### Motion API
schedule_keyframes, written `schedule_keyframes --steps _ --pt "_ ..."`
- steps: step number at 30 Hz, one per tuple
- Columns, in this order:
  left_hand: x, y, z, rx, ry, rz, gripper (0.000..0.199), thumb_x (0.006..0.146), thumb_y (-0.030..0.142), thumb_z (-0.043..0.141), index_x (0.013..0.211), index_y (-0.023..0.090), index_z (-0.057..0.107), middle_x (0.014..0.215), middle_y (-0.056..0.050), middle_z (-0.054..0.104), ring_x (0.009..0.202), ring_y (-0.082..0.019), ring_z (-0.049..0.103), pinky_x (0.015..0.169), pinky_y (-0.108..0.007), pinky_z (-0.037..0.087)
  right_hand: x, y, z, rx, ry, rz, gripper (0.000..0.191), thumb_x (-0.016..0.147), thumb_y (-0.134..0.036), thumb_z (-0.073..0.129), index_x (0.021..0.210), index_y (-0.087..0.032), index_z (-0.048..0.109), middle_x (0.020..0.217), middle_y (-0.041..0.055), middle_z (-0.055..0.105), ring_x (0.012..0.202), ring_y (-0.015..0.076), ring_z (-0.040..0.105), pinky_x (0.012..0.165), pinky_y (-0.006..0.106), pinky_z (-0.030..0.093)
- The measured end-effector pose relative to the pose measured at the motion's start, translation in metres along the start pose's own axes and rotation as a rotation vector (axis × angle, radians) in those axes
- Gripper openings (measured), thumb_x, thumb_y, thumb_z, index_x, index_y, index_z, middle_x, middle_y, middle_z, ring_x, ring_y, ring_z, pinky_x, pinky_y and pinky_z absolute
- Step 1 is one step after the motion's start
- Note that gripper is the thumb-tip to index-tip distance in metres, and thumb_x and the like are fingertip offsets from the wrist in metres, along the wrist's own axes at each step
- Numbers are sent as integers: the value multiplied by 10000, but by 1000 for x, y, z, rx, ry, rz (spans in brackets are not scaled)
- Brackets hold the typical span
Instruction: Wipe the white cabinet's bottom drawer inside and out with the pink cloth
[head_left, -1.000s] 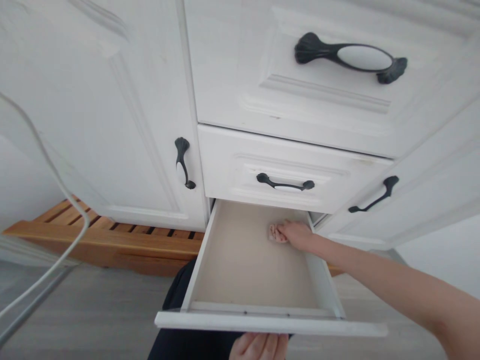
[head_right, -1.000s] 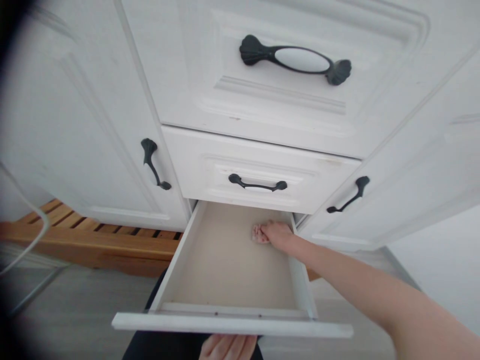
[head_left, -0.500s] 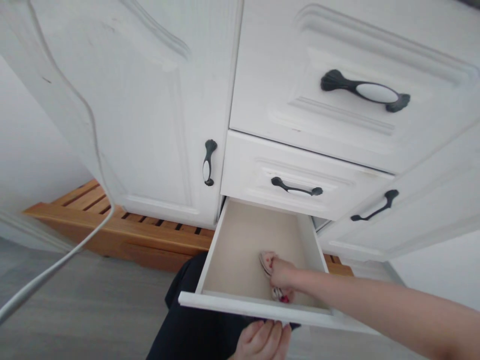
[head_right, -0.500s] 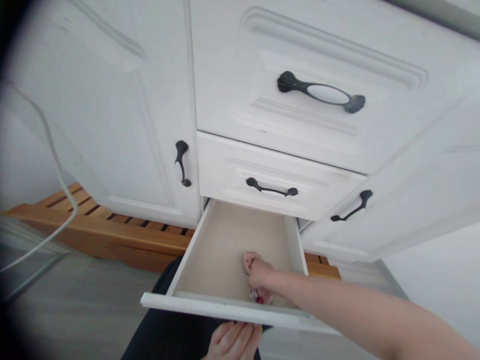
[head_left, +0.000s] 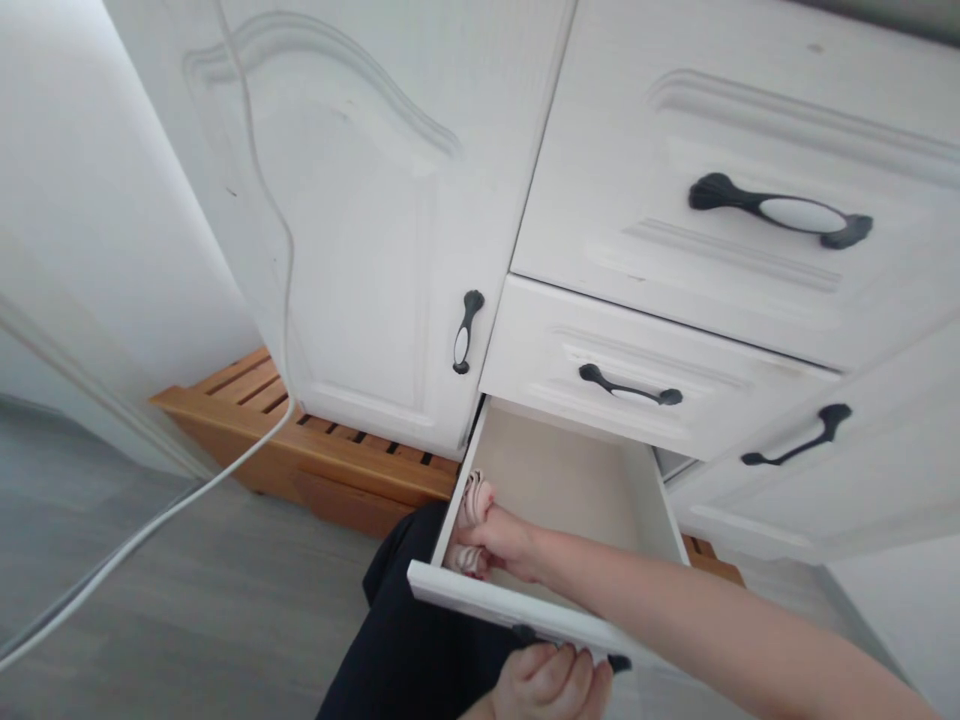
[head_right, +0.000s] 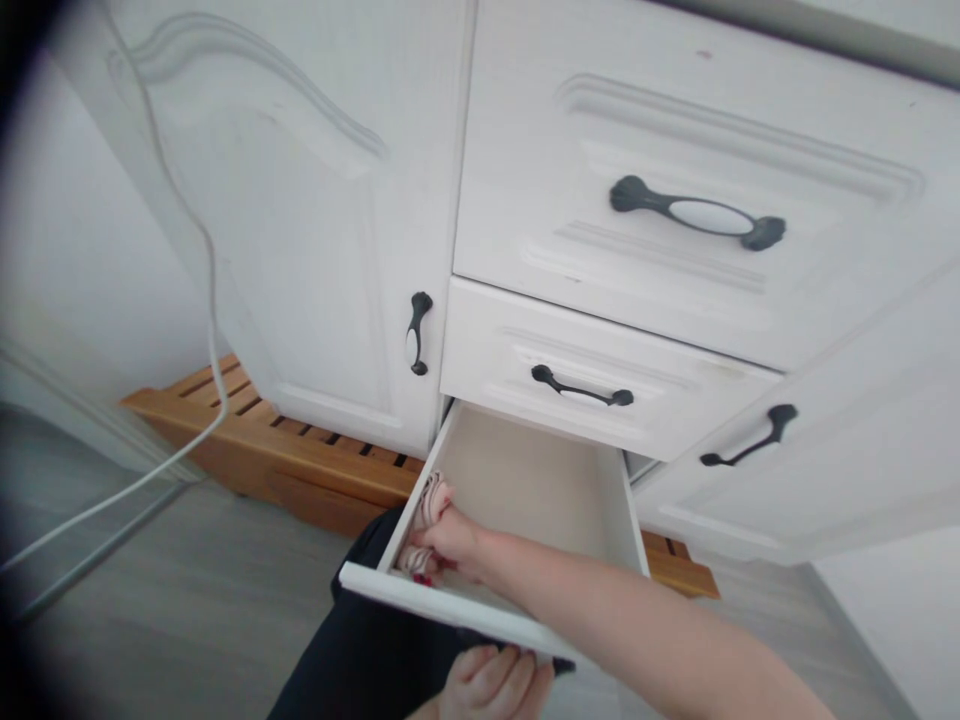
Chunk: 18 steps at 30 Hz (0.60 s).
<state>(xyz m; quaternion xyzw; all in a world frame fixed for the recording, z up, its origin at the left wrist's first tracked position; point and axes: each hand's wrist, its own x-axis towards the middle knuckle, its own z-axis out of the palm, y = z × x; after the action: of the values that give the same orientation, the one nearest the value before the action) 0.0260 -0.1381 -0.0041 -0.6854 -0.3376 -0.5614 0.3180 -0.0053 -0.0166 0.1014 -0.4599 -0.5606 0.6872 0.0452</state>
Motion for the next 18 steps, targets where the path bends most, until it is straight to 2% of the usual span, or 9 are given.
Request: schedule_keyframes --steps 3,5,7,9,11,13,16,18 --pt "-1 -1 1 -5 7 15 166 707 349 824 867 336 784 1040 32 725 903 -103 602 826 -237 479 -27 -13 -11 27 -30 -9 242 749 -191 673 973 -210 584 846 -14 637 771 148 635 762 305 510" --pt "-2 -1 0 -13 -4 23 209 688 367 843 885 338 780 1068 32 723 924 -107 604 872 -248 480 -41 -29 -12 -14 -86 -78 344 737 -216 721 1068 -219 628 982 7 684 941 190 649 885 332 491" --pt "-2 -2 -4 -24 -26 35 241 675 375 849 900 330 777 1105 28 725 948 -114 605 904 -255 477 -49 -50 -7 -138 -183 -262 468 761 -248 732 1217 -252 628 1185 17 687 1124 227 616 1003 348 438" --pt "0 -4 -10 -36 -71 41 255 678 366 838 921 320 777 1150 25 726 969 -115 606 906 -249 475 -50 -70 0 -346 -288 -479 512 844 -243 649 1349 -290 578 1359 8 631 1245 230 565 1064 337 388" --pt "5 -7 -16 -49 -129 50 270 698 364 819 959 311 776 1185 28 722 984 -111 608 908 -243 477 -48 -86 5 -564 -363 -584 516 885 -170 549 1389 -281 566 1409 21 608 1272 229 553 1059 328 386" --pt "10 -11 -20 -59 -166 64 278 720 369 809 989 310 772 1203 35 718 999 -105 609 946 -243 476 -47 -95 5 -658 -439 -593 537 878 -95 493 1388 -237 578 1392 48 622 1261 218 562 1036 312 405" --pt "16 -16 -22 -60 -175 87 268 737 366 817 998 325 768 1212 47 708 1028 -101 610 1041 -261 448 -55 -94 -6 -544 -509 -616 533 849 -45 470 1336 -201 622 1365 50 633 1263 185 556 1055 294 399" --pt "14 -17 -22 -55 -163 101 260 752 369 815 1005 330 766 1218 43 701 1042 -104 608 1103 -290 410 -71 -86 -19 -451 -506 -657 477 834 -46 469 1223 -208 693 1367 41 621 1277 176 545 1082 304 383"
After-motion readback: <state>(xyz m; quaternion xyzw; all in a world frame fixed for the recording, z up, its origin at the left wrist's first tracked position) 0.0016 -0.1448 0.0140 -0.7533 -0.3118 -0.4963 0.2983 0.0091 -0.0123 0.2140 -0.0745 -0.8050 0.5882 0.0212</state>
